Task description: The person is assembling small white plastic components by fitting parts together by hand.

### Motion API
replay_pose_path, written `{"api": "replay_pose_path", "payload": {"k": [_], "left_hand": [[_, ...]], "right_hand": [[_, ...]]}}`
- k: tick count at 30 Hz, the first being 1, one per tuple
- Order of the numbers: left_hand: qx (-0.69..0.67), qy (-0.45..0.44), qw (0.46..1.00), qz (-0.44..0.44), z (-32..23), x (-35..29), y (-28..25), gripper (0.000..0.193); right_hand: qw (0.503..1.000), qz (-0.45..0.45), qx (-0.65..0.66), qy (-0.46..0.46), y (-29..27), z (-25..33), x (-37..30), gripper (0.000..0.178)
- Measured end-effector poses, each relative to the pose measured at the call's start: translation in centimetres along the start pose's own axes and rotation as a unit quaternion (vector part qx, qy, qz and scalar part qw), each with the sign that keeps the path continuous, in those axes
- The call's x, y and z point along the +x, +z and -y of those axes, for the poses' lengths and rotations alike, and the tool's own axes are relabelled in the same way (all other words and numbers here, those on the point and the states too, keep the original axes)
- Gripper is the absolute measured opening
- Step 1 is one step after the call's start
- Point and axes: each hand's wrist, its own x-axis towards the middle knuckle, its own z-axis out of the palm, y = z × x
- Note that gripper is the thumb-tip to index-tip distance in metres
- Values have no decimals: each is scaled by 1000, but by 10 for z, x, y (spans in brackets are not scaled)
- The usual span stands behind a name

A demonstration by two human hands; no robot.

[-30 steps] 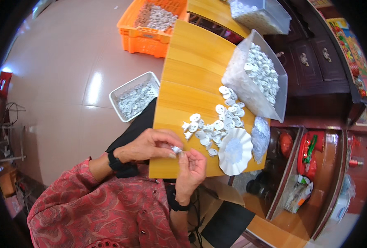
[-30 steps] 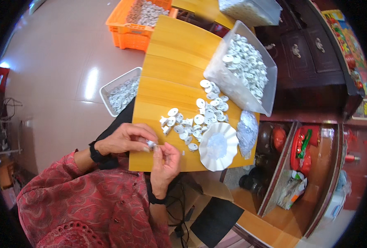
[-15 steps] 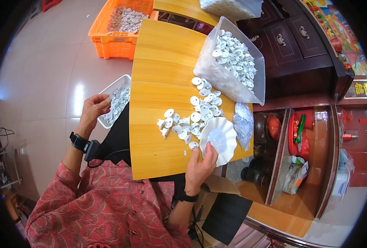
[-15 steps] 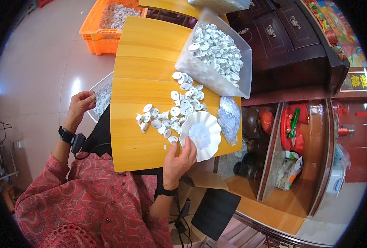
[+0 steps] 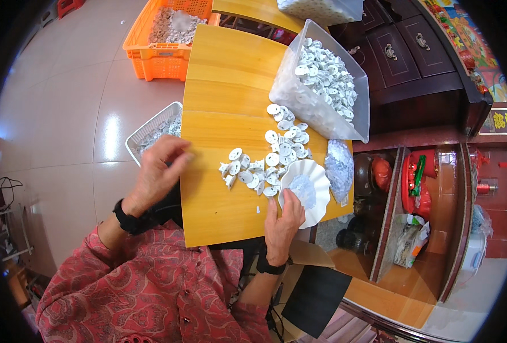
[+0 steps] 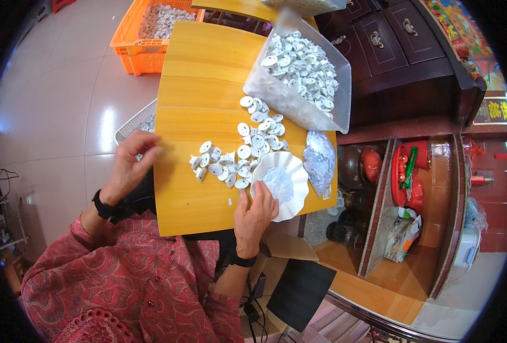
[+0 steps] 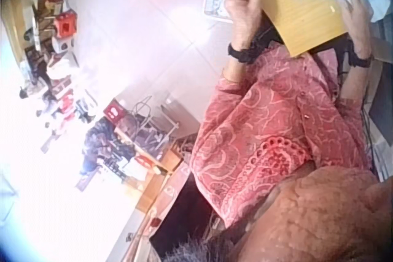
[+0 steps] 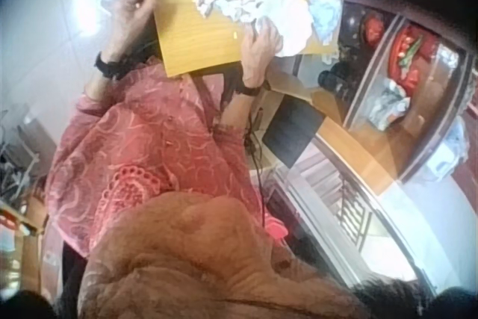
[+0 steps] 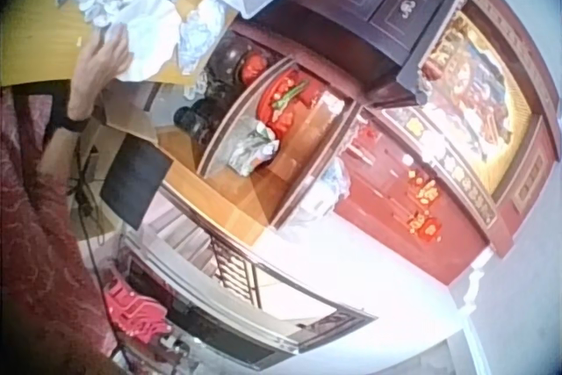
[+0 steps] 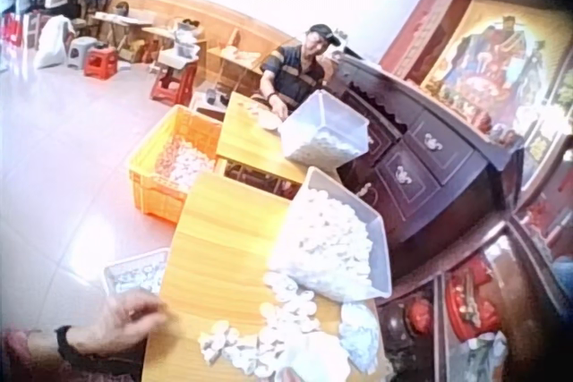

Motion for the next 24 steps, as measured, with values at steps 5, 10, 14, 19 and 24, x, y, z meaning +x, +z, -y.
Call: {"api": "replay_pose_path", "payload": {"k": [5, 10, 14, 19, 24], "left_hand": [[1, 70, 995, 74, -15, -16, 35, 20], [3, 89, 992, 88, -10, -23, 53, 19], [25, 94, 991, 91, -12, -21, 59, 22], [48, 93, 991, 85, -10, -22, 60, 25], [89, 88, 986, 106, -16, -20, 64, 28]], "right_hand": [[997, -27, 72, -15, -14, 10, -7, 29], [980, -115, 158, 24, -21, 20, -17, 19], [976, -102, 178, 79, -19, 21, -28, 21], [992, -66, 101, 39, -4, 16, -46, 26], [998, -28, 9, -61, -5, 23, -56, 31]]}}
